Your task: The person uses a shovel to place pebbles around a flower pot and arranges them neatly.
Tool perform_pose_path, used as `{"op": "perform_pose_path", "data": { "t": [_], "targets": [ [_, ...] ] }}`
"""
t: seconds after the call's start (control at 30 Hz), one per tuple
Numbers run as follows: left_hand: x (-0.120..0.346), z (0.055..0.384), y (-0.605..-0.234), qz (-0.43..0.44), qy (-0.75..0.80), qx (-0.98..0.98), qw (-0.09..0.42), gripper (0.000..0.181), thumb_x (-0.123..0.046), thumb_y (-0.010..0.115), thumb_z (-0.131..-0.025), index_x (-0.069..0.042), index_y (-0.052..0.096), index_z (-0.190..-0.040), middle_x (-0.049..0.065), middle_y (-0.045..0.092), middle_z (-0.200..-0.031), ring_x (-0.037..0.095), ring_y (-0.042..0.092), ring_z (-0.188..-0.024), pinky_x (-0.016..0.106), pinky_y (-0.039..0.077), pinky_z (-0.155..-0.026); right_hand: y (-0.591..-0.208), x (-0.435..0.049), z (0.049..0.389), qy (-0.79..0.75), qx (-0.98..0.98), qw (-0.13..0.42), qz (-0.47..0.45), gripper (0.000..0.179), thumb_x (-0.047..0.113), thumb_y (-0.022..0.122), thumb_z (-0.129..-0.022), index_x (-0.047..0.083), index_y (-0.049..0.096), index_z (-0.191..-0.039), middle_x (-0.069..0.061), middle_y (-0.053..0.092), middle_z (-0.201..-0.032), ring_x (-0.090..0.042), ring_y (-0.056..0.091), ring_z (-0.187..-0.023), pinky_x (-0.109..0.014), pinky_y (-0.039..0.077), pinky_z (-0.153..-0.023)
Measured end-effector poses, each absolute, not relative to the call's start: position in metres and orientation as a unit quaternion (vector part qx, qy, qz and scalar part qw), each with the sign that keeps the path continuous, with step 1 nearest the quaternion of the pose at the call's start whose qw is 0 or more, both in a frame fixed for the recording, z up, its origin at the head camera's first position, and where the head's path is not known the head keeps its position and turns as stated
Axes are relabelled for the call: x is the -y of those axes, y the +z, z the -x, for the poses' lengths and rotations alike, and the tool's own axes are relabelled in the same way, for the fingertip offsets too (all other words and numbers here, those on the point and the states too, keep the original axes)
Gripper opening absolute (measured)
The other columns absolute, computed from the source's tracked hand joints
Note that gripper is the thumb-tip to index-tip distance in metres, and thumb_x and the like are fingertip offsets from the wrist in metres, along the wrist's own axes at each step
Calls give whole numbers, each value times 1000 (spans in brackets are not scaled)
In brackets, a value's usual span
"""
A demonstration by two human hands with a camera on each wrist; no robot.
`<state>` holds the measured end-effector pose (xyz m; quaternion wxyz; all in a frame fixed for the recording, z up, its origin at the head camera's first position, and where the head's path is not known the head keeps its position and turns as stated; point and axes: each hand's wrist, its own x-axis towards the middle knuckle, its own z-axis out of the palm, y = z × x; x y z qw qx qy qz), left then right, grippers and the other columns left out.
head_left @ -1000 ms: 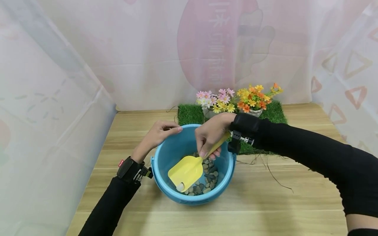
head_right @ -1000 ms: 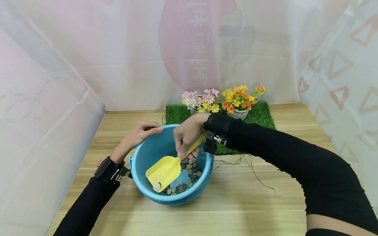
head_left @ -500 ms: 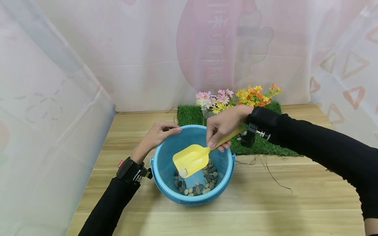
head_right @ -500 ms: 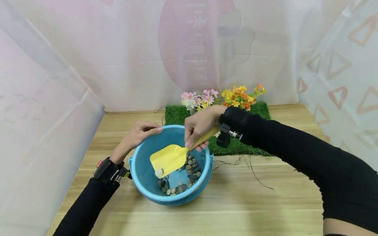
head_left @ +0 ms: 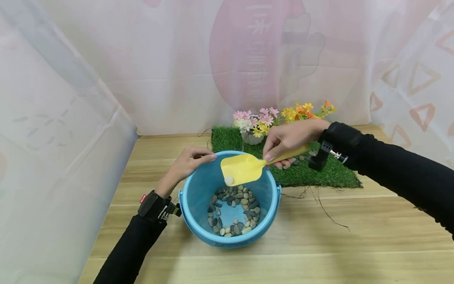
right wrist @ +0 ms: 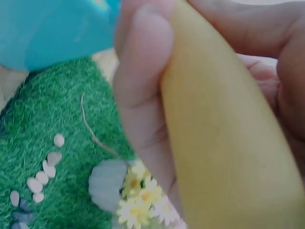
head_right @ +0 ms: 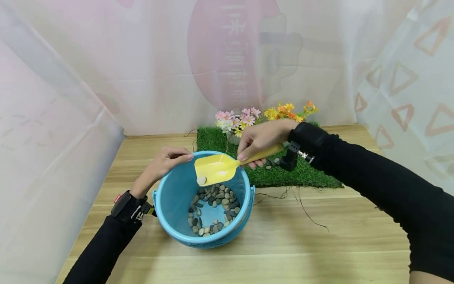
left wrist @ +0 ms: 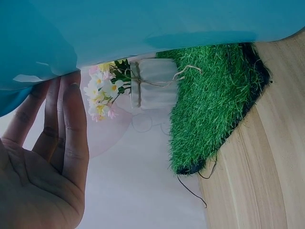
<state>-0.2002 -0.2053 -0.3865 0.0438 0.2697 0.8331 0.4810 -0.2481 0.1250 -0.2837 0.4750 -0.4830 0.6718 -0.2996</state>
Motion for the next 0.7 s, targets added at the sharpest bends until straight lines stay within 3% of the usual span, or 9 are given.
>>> {"op": "perform_pose_path", "data": {
  "t": [0.1, 0.23, 0.5, 0.7],
  "targets": [
    [207, 201, -387, -269, 480, -834, 44, 21, -29, 58, -92, -13, 70, -98, 0, 66, -87, 16, 62, -72, 36, 53, -64, -285, -135, 254, -322, -679, 467, 465, 25, 20, 46, -98, 8, 68, -93, -17, 61, -79, -34, 54, -62, -47, 50, -61],
    [207, 200, -384, -257, 483, -836, 52, 18, -22, 57, -93, -11, 69, -100, 3, 66, -90, 16, 63, -74, 36, 53, -66, -287, -147, 262, -339, -704, 448, 434, 27, 22, 47, -98, 5, 66, -90, -17, 60, -79, -36, 53, -63, -46, 50, -63],
    [198, 181, -354, -256, 486, -834, 58, 18, -10, 56, -92, 1, 67, -100, 12, 66, -87, 22, 63, -73, 35, 53, -65, -304, -172, 282, -356, -753, 412, 369, 26, 24, 48, -98, 4, 65, -101, -18, 60, -85, -37, 54, -70, -46, 49, -68],
    [198, 179, -352, -257, 485, -834, 53, 18, -12, 56, -92, 0, 68, -99, 10, 66, -86, 20, 63, -72, 37, 53, -65, -336, -185, 293, -373, -757, 409, 348, 26, 23, 47, -98, 5, 65, -105, -24, 59, -90, -37, 54, -72, -50, 48, -72]
  ]
}}
